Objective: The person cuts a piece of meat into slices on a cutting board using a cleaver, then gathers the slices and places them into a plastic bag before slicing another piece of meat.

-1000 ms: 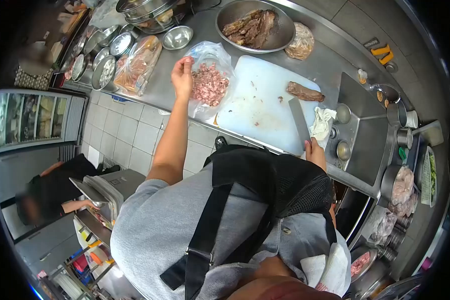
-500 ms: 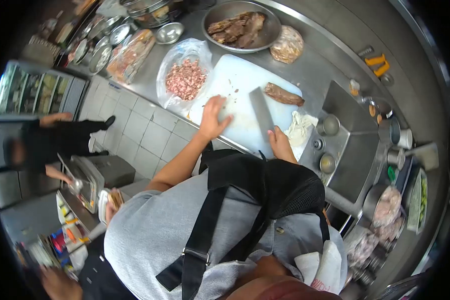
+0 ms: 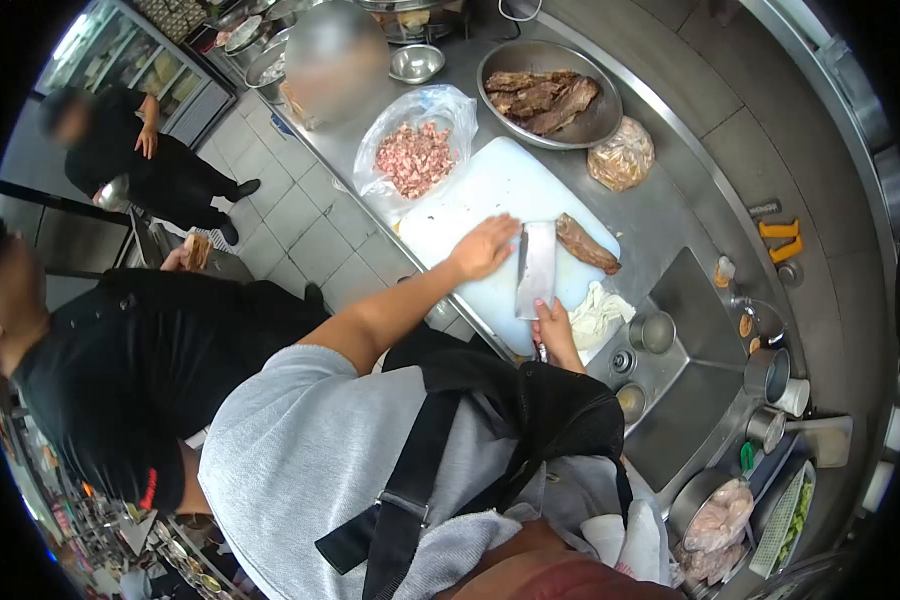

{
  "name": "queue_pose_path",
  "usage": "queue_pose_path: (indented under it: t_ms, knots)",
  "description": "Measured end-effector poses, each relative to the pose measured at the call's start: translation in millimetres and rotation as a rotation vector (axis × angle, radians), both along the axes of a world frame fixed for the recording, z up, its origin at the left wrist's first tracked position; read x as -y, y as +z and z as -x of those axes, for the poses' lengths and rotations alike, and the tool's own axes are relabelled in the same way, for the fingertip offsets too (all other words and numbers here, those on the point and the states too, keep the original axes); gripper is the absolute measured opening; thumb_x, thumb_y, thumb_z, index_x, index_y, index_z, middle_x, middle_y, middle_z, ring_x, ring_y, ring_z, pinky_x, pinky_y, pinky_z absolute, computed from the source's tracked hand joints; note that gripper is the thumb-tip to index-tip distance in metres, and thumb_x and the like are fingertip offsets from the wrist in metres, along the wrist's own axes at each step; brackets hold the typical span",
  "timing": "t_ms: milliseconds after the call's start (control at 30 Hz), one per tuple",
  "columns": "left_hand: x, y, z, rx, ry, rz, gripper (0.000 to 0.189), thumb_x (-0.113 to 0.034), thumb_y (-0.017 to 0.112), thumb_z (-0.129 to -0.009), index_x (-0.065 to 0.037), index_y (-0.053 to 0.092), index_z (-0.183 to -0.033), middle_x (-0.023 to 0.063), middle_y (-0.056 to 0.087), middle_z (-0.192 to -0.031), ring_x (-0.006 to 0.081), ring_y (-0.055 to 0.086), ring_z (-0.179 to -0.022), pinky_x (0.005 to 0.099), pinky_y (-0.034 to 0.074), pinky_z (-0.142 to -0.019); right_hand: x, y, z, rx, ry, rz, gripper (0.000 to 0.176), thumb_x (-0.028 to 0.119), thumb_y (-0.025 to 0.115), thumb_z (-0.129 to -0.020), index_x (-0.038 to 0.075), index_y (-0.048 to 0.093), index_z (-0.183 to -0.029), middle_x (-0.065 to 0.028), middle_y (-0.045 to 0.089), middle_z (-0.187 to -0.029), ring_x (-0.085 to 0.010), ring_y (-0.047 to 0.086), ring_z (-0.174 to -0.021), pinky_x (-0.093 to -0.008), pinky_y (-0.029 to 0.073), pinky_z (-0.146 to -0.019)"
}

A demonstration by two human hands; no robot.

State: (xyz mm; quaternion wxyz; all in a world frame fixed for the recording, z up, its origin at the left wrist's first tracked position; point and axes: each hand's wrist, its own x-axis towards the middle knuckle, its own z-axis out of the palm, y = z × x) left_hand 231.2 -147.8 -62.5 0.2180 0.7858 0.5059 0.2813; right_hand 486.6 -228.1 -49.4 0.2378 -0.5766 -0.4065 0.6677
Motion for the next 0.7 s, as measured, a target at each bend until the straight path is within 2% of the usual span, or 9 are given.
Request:
queue_pose_path:
  t_ms: [133, 233, 300, 500, 533, 567, 600, 667, 700]
  knots:
    - [43.0, 9.5, -14.9, 0.337, 0.304, 0.009, 0.043, -0.017, 0.055, -0.106, -0.002, 0.055, -0.146, 0.0223, 0.046, -0.158, 0.0425, 0.044, -0.146, 0.0473, 0.034, -0.123, 1.7, -12.8, 35.4, -0.101, 0.155, 0.035, 0.03, 0.035, 0.055, -0.11, 0.01, 0.05, -0.125, -0.001, 0.047, -0.063, -0.0125, 0.046, -0.043, -0.032, 0.044, -0.039]
    - [29.3, -3.5, -16.5, 0.242, 0.543, -0.133, 0.043, -0.017, 0.054, -0.106, -0.002, 0.055, -0.146, 0.0228, 0.046, -0.158, 0.0441, 0.041, -0.147, 0.0492, 0.029, -0.125, 1.9, -7.5, 72.1, -0.194, 0.238, 0.102, 0.023, 0.031, 0.054, -0.111, 0.015, 0.05, -0.126, 0.0002, 0.046, -0.064, -0.0107, 0.045, -0.045, -0.0311, 0.044, -0.04]
    - [14.8, -0.9, -1.4, 0.314, 0.538, -0.134, 0.041, -0.017, 0.052, -0.108, -0.002, 0.055, -0.146, 0.0228, 0.046, -0.158, 0.0442, 0.038, -0.15, 0.0512, 0.026, -0.126, -12.0, 7.4, 86.6, -0.169, 0.272, 0.038, 0.024, 0.031, 0.053, -0.111, 0.013, 0.052, -0.128, -0.0001, 0.047, -0.064, -0.01, 0.045, -0.045, -0.0294, 0.042, -0.041]
    - [-53.8, 113.0, 81.5, 0.315, 0.504, -0.532, 0.035, -0.01, 0.052, -0.107, -0.003, 0.061, -0.14, 0.0214, 0.057, -0.148, 0.0419, 0.049, -0.141, 0.0494, 0.032, -0.123, -55.9, 105.4, 110.5, -0.087, 0.378, -0.334, 0.025, 0.029, 0.054, -0.111, 0.005, 0.058, -0.115, 0.0004, 0.052, -0.065, -0.0076, 0.048, -0.045, -0.0278, 0.042, -0.04]
    - [-66.2, 115.6, 99.6, 0.447, 0.472, -0.406, 0.035, -0.01, 0.055, -0.105, -0.003, 0.061, -0.139, 0.0214, 0.058, -0.147, 0.041, 0.05, -0.141, 0.0489, 0.033, -0.123, -59.3, 117.7, 110.5, -0.013, 0.383, -0.324, 0.029, 0.031, 0.055, -0.11, 0.002, 0.058, -0.108, -0.0087, 0.058, -0.067, -0.0181, 0.056, -0.049, -0.0359, 0.047, -0.047]
    - [-77.2, 115.4, 117.4, 0.574, 0.434, -0.27, 0.036, -0.01, 0.059, -0.103, -0.004, 0.062, -0.138, 0.0214, 0.059, -0.146, 0.0401, 0.051, -0.14, 0.0484, 0.034, -0.122, -62.6, 112.9, 107.7, -0.003, 0.357, -0.316, 0.029, 0.031, 0.055, -0.11, 0.002, 0.058, -0.108, -0.0087, 0.058, -0.067, -0.0181, 0.056, -0.049, -0.0359, 0.047, -0.047]
    - [-88.3, 112.4, 134.4, 0.583, 0.406, -0.248, 0.036, -0.01, 0.059, -0.103, -0.004, 0.062, -0.138, 0.0214, 0.059, -0.146, 0.0401, 0.051, -0.14, 0.0484, 0.034, -0.122, -62.5, 102.5, 101.5, 0.133, 0.355, -0.463, 0.031, 0.032, 0.056, -0.109, 0.001, 0.057, -0.106, -0.0147, 0.06, -0.069, -0.0266, 0.059, -0.054, -0.0408, 0.048, -0.053]
    - [-102.2, 97.8, 153.7, -0.212, 0.672, -0.369, 0.051, -0.013, 0.076, -0.087, -0.011, 0.065, -0.137, 0.0182, 0.054, -0.152, 0.0435, 0.046, -0.143, 0.053, 0.035, -0.12, -44.4, 97.8, 84.6, 0.299, 0.298, -0.546, 0.037, 0.035, 0.057, -0.108, -0.002, 0.054, -0.102, -0.029, 0.063, -0.078, -0.0478, 0.064, -0.074, -0.0514, 0.048, -0.071]
    - [-106.1, 93.6, 155.3, -0.202, 0.635, -0.356, 0.051, -0.013, 0.076, -0.087, -0.011, 0.065, -0.137, 0.0182, 0.054, -0.152, 0.0435, 0.046, -0.143, 0.053, 0.035, -0.12, -30.8, 95.6, 73.5, 0.379, 0.276, -0.582, 0.036, 0.034, 0.056, -0.108, -0.002, 0.056, -0.105, -0.0306, 0.065, -0.082, -0.0481, 0.067, -0.08, -0.0514, 0.049, -0.071]
